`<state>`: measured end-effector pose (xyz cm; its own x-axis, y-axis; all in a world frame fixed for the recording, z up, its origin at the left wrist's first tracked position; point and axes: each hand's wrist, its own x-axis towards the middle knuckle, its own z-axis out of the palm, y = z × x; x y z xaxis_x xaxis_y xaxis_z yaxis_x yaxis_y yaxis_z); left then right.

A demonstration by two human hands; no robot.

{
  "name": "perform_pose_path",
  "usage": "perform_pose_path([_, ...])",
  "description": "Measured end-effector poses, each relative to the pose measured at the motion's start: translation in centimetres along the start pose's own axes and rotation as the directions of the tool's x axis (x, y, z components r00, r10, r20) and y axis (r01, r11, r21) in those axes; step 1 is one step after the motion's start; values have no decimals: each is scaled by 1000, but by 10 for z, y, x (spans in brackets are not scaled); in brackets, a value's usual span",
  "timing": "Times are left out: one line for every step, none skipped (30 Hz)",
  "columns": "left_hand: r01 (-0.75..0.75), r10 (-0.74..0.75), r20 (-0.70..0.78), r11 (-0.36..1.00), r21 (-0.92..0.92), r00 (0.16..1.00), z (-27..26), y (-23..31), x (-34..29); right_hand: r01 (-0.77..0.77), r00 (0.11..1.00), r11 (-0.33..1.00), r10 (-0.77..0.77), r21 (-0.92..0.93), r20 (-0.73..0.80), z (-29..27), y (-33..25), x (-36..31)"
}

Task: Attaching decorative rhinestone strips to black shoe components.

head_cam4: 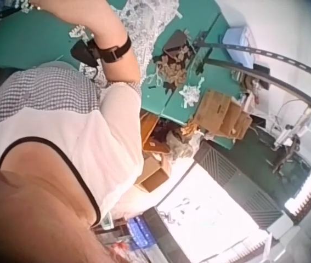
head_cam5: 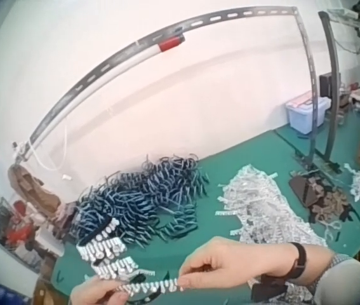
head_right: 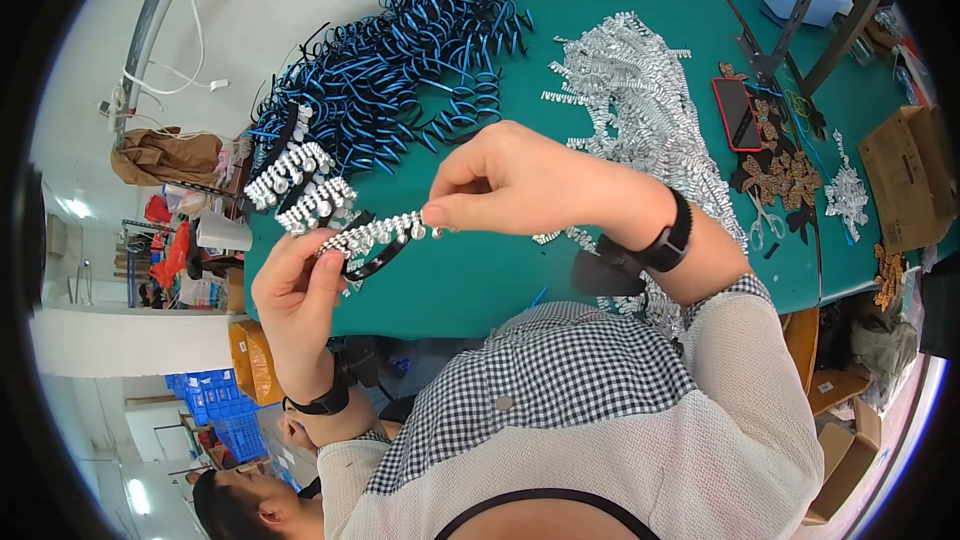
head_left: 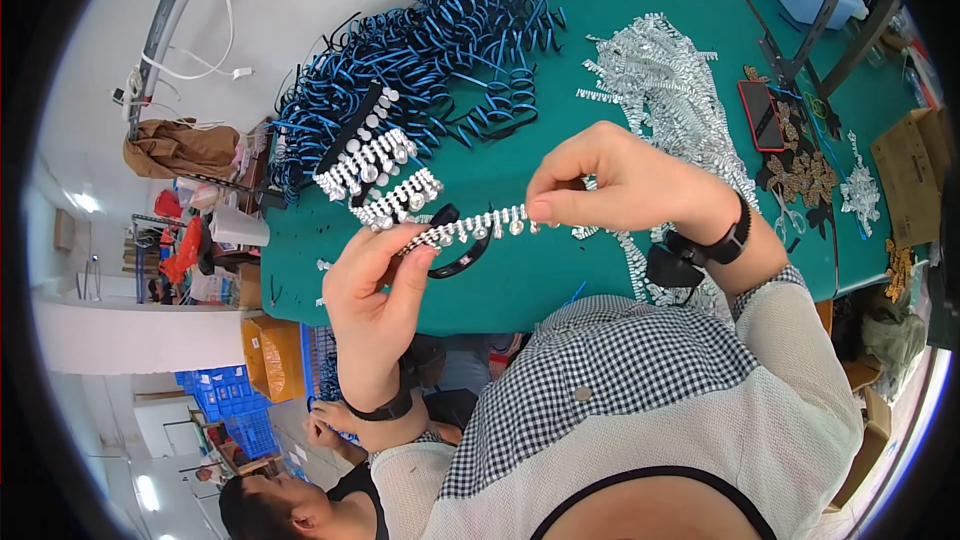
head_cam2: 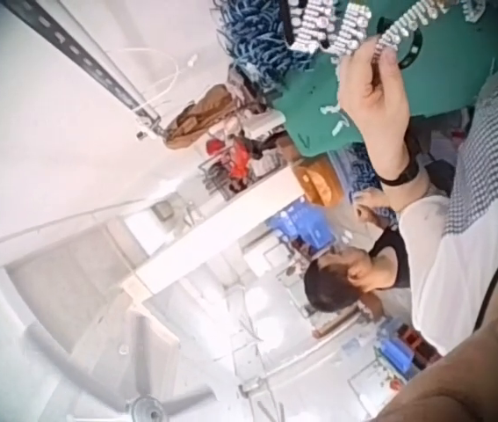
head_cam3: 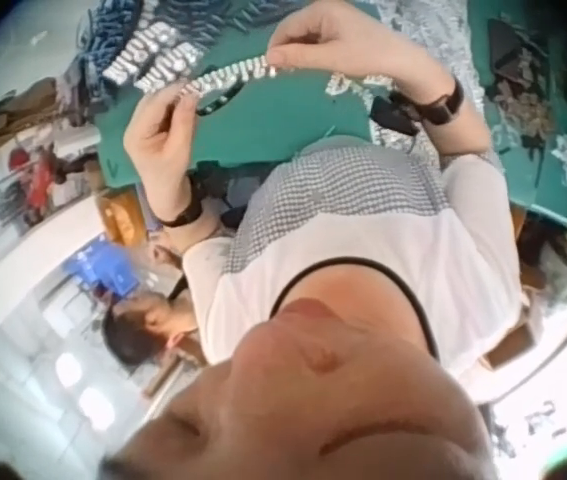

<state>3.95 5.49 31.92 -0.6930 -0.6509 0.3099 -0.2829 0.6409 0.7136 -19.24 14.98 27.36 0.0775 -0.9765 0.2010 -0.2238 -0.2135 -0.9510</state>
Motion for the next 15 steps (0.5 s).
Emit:
perform_pose_path([-8,9,-20,999,44,1000,-2,2,-1,32,999,999,-32,13,-35,1,1,-3])
perform_pose_path([-7,8,-21,999,47,1000,-2,1,0,34,999,999,-33,15,-34,2,-3,-7])
perform_pose_path([-19,21,-29,999,50,999,-2,1,0,127,986,986,-137,-105,-94,0,-12,-12])
perform_pose_path([-28,30,-40,998,57,999,-3,0,0,212,960,951,-246,-226,-135,0,-21,-16])
perform_pose_path([-25,27,-41,998,59,999,-3,0,0,291,921,875,-365,-387,-133,1,-29,-20])
perform_pose_path([-51,53,-22,997,55,998,-3,-1,0,292,921,876,-365,-384,-133,3,-33,-23])
perform_pose_path([-80,81,-1,996,48,997,-3,0,1,368,881,813,-460,-452,-109,4,-37,-27])
perform_pose_path([-81,81,2,996,48,997,-3,1,0,438,832,737,-549,-515,-79,5,-41,-31])
perform_pose_path([-96,96,-14,995,25,995,-3,3,-1,435,838,745,-540,-505,-75,5,-45,-35])
perform_pose_path([-112,112,-32,994,2,993,-3,3,-2,434,838,746,-540,-505,-76,3,-45,-35])
perform_pose_path([-112,112,-31,994,2,993,-4,2,-3,430,832,757,-544,-492,-110,1,-45,-35])
perform_pose_path([-160,160,3,987,19,987,-7,0,-4,426,824,768,-547,-478,-144,-1,-45,-34])
perform_pose_path([-210,209,39,977,33,977,-9,0,-5,401,850,801,-506,-444,-145,-6,-45,-34])
perform_pose_path([-213,211,40,977,33,977,-9,0,-6,401,849,800,-507,-446,-147,-9,-44,-33])
perform_pose_path([-227,226,21,974,12,974,-9,0,-8,379,872,846,-462,-375,-161,-12,-43,-31])
